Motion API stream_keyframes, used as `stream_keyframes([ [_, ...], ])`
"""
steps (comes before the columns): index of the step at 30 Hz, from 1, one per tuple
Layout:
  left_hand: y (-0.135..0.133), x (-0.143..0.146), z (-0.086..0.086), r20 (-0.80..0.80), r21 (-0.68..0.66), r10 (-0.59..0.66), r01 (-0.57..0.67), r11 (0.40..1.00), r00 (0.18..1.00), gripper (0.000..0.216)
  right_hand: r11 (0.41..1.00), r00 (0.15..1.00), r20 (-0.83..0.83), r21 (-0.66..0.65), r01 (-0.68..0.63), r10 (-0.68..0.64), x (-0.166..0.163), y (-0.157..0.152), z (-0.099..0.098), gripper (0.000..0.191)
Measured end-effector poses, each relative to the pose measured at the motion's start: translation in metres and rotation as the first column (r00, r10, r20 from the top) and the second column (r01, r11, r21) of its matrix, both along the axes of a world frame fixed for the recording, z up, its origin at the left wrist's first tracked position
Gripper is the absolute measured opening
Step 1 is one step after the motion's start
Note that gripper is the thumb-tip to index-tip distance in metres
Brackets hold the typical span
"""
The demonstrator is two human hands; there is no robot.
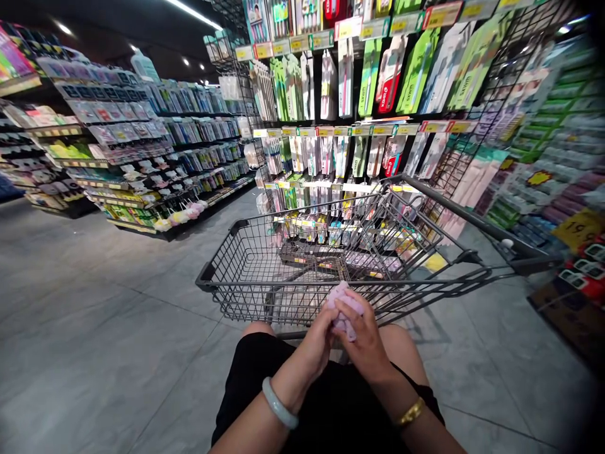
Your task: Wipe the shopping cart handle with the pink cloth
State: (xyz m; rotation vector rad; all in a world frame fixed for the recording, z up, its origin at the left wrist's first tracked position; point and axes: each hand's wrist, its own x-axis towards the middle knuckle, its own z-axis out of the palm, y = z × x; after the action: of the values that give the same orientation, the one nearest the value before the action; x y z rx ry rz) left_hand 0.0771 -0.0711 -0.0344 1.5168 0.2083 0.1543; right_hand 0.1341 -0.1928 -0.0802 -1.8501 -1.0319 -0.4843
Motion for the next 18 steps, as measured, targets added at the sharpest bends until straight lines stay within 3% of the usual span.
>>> stream_keyframes([
  [2, 0.009, -0.004, 0.018, 0.027, 0.31, -0.039, 0.029, 0.95, 0.999, 0.049, 0.995, 0.998, -0.035, 0.088, 0.048, -0.045, 0.013, -0.003, 0.01, 0.042],
  [3, 0.015, -0.004, 0.027, 0.054, 0.5, -0.01, -0.019, 0.866, 0.998, 0.046, 0.989, 0.996, -0.028, 0.12, 0.083, -0.081, 0.02, -0.004, 0.014, 0.038],
  [5, 0.026, 0.002, 0.042, 0.159, 0.765, 0.082, -0.176, 0.62, 0.984, 0.043, 0.98, 0.985, 0.05, 0.122, 0.157, -0.164, 0.032, -0.006, 0.013, 0.037],
  [7, 0.033, 0.018, 0.052, 0.266, 0.871, 0.097, -0.283, 0.402, 0.959, 0.046, 0.979, 0.963, 0.173, 0.028, 0.203, -0.205, 0.038, -0.004, -0.003, 0.041],
  [10, 0.034, 0.05, 0.052, 0.291, 0.937, -0.015, -0.282, 0.206, 0.957, 0.039, 0.956, 0.964, 0.236, -0.236, 0.175, -0.119, 0.035, 0.006, -0.041, 0.046],
  [12, 0.033, 0.069, 0.045, 0.201, 0.975, -0.051, -0.194, 0.11, 0.978, 0.044, 0.925, 0.988, 0.151, -0.368, 0.09, -0.035, 0.031, 0.01, -0.06, 0.047],
  [14, 0.032, 0.082, 0.037, 0.044, 0.997, -0.014, -0.044, 0.056, 0.999, 0.06, 0.932, 0.997, 0.076, -0.361, 0.03, -0.003, 0.027, 0.01, -0.062, 0.051],
  [16, 0.033, 0.088, 0.031, -0.088, 0.995, 0.039, 0.086, 0.047, 0.995, 0.077, 0.965, 0.996, 0.088, -0.256, 0.047, -0.025, 0.028, 0.004, -0.047, 0.057],
  [18, 0.035, 0.09, 0.029, -0.138, 0.99, 0.06, 0.136, 0.046, 0.989, 0.085, 0.983, 0.984, 0.157, -0.152, 0.106, -0.082, 0.034, -0.006, -0.028, 0.061],
])
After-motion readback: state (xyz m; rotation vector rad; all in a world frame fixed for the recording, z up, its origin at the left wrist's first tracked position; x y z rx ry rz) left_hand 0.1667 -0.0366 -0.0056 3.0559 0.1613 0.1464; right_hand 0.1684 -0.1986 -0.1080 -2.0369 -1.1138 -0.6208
